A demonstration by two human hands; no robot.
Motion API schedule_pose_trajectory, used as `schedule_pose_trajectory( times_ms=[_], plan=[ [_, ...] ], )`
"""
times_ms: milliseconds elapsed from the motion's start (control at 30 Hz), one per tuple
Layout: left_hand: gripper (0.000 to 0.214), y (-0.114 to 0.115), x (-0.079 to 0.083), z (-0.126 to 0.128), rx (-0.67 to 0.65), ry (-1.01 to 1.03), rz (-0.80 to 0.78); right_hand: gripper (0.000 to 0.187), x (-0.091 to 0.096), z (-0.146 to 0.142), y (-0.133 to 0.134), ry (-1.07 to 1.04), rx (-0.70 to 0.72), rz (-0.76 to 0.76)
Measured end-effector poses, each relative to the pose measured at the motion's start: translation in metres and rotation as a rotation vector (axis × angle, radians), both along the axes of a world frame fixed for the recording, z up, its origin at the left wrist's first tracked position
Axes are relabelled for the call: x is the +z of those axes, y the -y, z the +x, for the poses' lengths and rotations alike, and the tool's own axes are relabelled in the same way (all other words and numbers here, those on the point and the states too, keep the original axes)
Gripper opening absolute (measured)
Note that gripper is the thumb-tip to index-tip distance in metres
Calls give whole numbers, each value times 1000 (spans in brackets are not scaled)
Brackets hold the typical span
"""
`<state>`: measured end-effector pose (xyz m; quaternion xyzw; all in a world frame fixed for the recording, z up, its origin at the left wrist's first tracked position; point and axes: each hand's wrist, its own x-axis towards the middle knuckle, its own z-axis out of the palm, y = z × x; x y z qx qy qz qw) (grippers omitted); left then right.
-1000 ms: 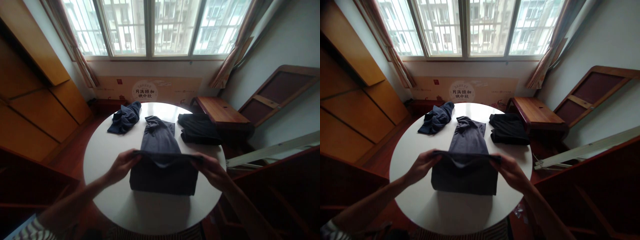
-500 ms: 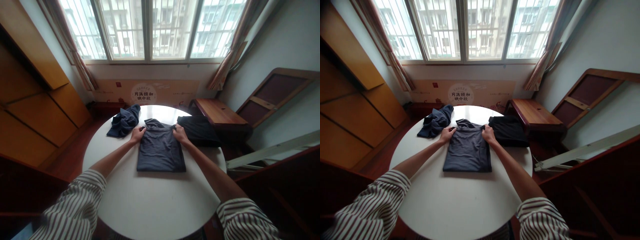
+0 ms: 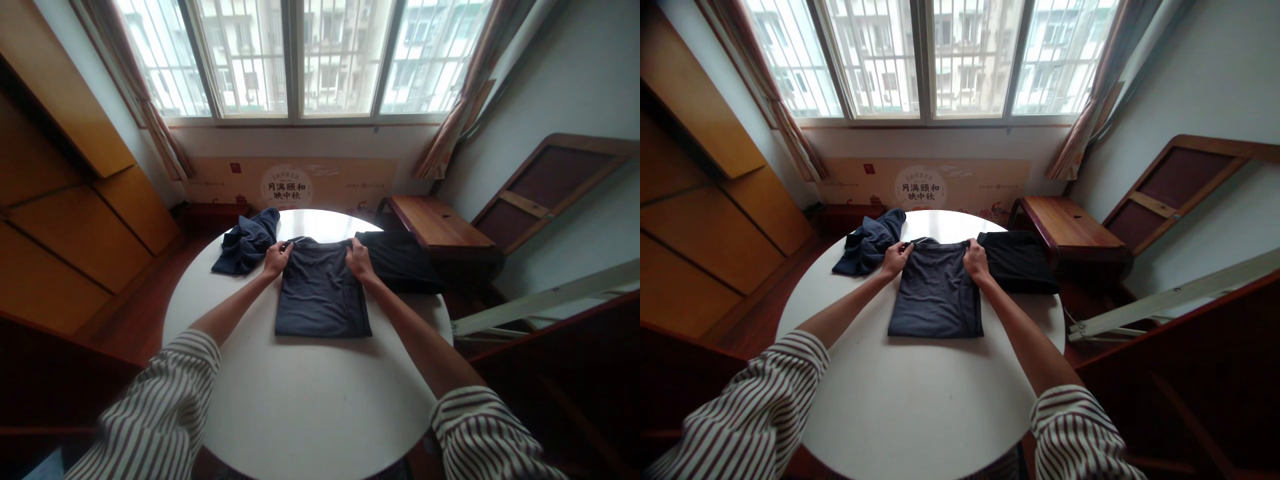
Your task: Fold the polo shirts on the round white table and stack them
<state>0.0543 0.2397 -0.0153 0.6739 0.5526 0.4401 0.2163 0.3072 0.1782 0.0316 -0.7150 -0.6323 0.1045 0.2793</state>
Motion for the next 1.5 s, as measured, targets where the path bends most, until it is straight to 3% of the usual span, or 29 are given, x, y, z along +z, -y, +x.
schedule_pose_trajectory(
  times_ms=[167, 267, 367, 433, 533, 633, 767, 867, 967, 1100, 1167, 1233, 1300, 1333, 1433, 1500],
  plan=[
    [25, 3, -6, 0, 32, -86, -19, 36, -5, -4, 1, 72, -15, -67],
    [48, 6, -8, -4, 99, -84, -75, 52, -6, -8, 12, 107, -9, -53],
    [76, 0, -3, -5, 119, 24, -236, 72, -5, -9, 17, 70, 3, -125],
    [80, -8, 4, -3, 62, 125, -391, 84, -2, -7, 10, 24, -4, -187],
    [62, -19, 17, 4, -143, 223, -599, 90, 5, -1, -12, -39, -39, -255],
    [48, -24, 27, 14, -280, 252, -650, 81, 11, 5, -33, -126, -42, -308],
    [56, -20, 29, 25, -374, 323, -608, 50, 13, 4, -43, -264, 24, -334],
    [65, -18, 36, 28, -452, 435, -490, 32, 16, 1, -41, -387, 121, -277],
    [59, -19, 64, 23, -456, 438, -146, 38, 34, 2, -39, -491, 192, -103],
    [37, -12, 116, 4, -309, 231, 479, 64, 81, 13, -26, -557, 349, 432],
    [25, 5, 126, -10, -310, 107, 682, 63, 97, 18, -8, -446, 501, 649],
    [18, 31, 117, -25, -414, -18, 804, 44, 95, 21, 20, -254, 651, 701],
    [10, 67, 90, -39, -584, -125, 822, 24, 72, 22, 55, -81, 790, 666],
    [6, 86, 73, -47, -677, -171, 780, 24, 54, 21, 74, -13, 862, 627],
    [21, 145, 26, -68, -918, -288, 549, 36, -5, 19, 129, 134, 1066, 442],
    [27, 174, 10, -81, -999, -321, 415, 45, -31, 21, 158, 164, 1075, 341]
  ],
)
